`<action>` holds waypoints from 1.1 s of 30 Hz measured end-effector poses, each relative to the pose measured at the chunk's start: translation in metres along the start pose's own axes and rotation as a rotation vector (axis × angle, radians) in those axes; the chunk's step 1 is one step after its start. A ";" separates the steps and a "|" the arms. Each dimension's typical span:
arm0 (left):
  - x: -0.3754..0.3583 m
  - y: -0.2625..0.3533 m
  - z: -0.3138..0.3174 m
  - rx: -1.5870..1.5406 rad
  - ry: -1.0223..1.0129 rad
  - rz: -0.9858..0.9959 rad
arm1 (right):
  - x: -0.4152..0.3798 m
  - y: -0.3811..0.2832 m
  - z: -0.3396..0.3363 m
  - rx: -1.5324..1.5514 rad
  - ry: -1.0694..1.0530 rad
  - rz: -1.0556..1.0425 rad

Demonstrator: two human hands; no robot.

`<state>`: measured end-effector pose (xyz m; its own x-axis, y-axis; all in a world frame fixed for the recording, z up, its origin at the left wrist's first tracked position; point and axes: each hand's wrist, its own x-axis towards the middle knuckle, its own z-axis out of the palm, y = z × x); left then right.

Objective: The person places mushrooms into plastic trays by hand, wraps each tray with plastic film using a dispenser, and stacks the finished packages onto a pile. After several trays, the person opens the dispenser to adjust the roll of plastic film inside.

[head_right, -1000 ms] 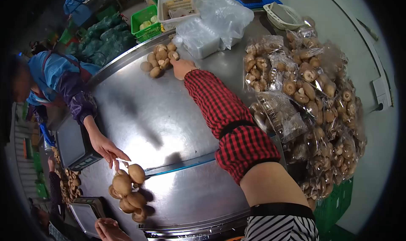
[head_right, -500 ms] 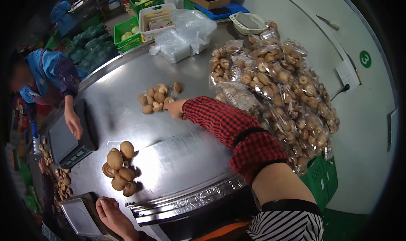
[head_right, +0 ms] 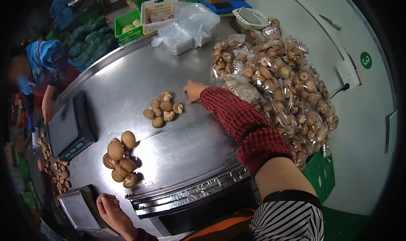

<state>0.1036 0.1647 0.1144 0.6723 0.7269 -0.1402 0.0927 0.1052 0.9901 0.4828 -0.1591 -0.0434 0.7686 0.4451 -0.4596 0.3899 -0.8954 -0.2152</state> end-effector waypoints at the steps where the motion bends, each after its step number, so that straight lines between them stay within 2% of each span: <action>1: 0.001 0.001 0.002 -0.001 0.006 0.007 | 0.000 -0.002 0.000 0.006 -0.008 -0.003; 3: 0.002 0.000 0.008 -0.002 0.016 0.004 | -0.004 -0.004 -0.002 -0.063 0.003 0.193; 4: 0.003 -0.001 0.011 -0.010 0.046 0.002 | 0.001 0.003 0.002 -0.065 -0.008 0.193; 6: 0.002 -0.005 0.011 -0.027 0.080 -0.003 | 0.015 0.023 0.007 -0.173 -0.364 0.087; 7: 0.003 -0.007 0.010 -0.035 0.070 -0.019 | 0.015 0.025 0.006 -0.179 -0.364 0.087; 9: 0.002 -0.010 0.009 -0.042 0.063 -0.032 | 0.018 0.027 0.007 0.174 -0.211 0.130; 10: 0.001 -0.009 0.009 -0.048 0.027 -0.031 | 0.015 0.020 0.003 0.174 -0.213 0.127; 12: -0.001 -0.008 0.011 -0.052 -0.007 -0.032 | 0.003 -0.007 -0.012 0.711 0.224 0.122; 16: 0.000 -0.002 0.020 -0.081 -0.038 -0.015 | 0.008 -0.037 -0.016 0.696 0.151 0.192; 18: -0.002 0.000 0.016 -0.100 -0.060 -0.004 | 0.026 -0.032 0.006 0.255 0.224 0.002; 20: -0.002 0.002 0.010 -0.059 -0.013 0.008 | 0.023 -0.034 -0.005 0.265 0.147 0.018; 22: -0.001 -0.003 0.002 0.027 0.098 0.021 | 0.015 -0.047 -0.012 0.290 0.324 0.046; 23: 0.001 -0.009 -0.001 0.110 0.118 0.059 | -0.005 -0.074 -0.027 0.420 0.417 0.021; 25: 0.004 -0.016 0.004 0.218 0.129 0.150 | -0.027 -0.135 -0.042 0.684 0.513 -0.237; 26: 0.002 -0.017 0.012 0.247 0.110 0.201 | -0.040 -0.168 -0.054 0.737 0.398 -0.331; 27: 0.000 -0.017 0.020 0.192 0.081 0.139 | -0.049 -0.197 -0.060 0.786 0.287 -0.418; 29: -0.004 -0.015 0.037 0.177 0.070 0.058 | -0.039 -0.238 -0.043 0.710 0.313 -0.710; 30: -0.004 -0.013 0.044 0.191 0.062 0.004 | -0.032 -0.250 -0.034 0.709 0.319 -0.714; 32: 0.007 -0.028 0.046 0.177 -0.005 0.007 | -0.030 -0.265 -0.017 0.689 0.222 -0.787; 33: 0.013 -0.031 0.049 0.213 -0.013 0.008 | -0.035 -0.263 -0.016 0.722 0.240 -0.756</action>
<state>0.1451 0.1374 0.0816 0.6831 0.7180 -0.1334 0.2396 -0.0478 0.9697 0.3616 0.0614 0.0429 0.5635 0.8083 0.1709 0.4745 -0.1474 -0.8678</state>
